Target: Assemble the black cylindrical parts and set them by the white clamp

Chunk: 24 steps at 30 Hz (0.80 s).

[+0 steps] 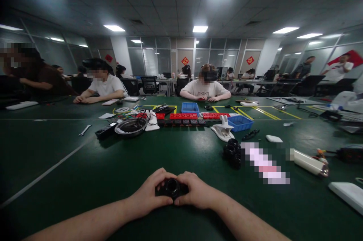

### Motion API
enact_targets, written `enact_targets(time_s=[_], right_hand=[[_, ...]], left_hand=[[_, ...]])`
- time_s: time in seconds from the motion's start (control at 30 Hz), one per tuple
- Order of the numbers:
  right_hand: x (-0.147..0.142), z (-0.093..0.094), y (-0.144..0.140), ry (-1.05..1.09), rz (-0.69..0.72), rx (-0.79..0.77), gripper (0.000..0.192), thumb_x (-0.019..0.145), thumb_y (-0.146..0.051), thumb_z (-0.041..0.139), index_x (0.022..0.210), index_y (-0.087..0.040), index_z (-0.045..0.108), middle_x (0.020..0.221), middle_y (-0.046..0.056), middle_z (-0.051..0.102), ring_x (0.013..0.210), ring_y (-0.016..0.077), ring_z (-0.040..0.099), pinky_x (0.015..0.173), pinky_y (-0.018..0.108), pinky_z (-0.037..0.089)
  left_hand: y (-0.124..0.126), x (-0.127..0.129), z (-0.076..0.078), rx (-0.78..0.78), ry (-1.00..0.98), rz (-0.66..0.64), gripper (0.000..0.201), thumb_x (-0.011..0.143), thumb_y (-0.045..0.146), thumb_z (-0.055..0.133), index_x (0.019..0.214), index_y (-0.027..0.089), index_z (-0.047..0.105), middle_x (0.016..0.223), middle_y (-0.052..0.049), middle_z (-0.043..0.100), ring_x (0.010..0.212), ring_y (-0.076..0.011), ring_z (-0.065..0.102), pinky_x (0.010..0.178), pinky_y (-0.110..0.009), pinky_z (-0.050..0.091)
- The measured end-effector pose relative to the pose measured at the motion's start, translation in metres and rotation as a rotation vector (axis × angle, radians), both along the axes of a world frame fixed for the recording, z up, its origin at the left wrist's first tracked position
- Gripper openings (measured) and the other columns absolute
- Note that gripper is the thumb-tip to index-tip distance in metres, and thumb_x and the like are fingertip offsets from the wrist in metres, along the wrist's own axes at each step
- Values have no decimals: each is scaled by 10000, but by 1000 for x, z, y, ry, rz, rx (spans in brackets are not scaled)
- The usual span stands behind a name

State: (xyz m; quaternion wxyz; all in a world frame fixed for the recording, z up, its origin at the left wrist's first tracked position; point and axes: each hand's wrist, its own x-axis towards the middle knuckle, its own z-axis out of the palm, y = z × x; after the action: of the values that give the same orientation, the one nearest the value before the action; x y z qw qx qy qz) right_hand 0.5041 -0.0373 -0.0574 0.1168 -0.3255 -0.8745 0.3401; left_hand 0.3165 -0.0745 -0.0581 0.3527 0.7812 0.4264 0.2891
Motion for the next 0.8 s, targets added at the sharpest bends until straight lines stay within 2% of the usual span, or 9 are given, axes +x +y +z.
enact_targets(time_s=[0.23,0.33,0.47,0.6,0.7,0.8], right_hand=[[-2,1,-2,46,-24,-49,339,595,-264,668,907,-165,578,856,8,539,808,167,470,707,258,356],[-6,-3,-4,50,-103,-69,340,553,-260,688,841,-143,550,790,-4,526,723,142,471,613,222,357],[-16,-13,-11,-41,-297,105,315,517,-289,682,701,-156,464,708,-11,507,641,130,447,531,210,309],[-25,-16,-21,-153,-420,326,271,577,-327,631,711,-164,461,720,22,530,659,159,456,566,248,296],[-26,-14,-25,-139,-395,392,295,595,-366,626,758,-158,495,768,42,543,723,192,469,628,284,310],[-22,-12,-23,2,-276,333,462,571,-379,661,948,-171,494,897,46,541,815,201,470,703,300,332]], left_hand=[[-1,0,-1,26,18,34,405,621,367,663,979,224,540,835,5,440,739,-137,437,626,-222,357],[-5,3,-2,25,28,104,407,594,358,682,947,213,540,851,4,452,748,-143,438,635,-228,360],[-10,8,-4,25,23,241,393,564,284,705,908,199,535,868,4,470,768,-153,450,657,-243,363],[-12,11,-7,57,14,316,384,564,259,700,900,188,528,881,-1,475,799,-164,455,688,-258,362],[-10,10,-7,78,-2,319,394,552,252,706,896,180,528,868,-2,475,796,-163,453,675,-252,364],[-8,6,-5,79,3,234,394,568,285,697,911,183,535,860,0,462,750,-148,443,642,-239,368]])
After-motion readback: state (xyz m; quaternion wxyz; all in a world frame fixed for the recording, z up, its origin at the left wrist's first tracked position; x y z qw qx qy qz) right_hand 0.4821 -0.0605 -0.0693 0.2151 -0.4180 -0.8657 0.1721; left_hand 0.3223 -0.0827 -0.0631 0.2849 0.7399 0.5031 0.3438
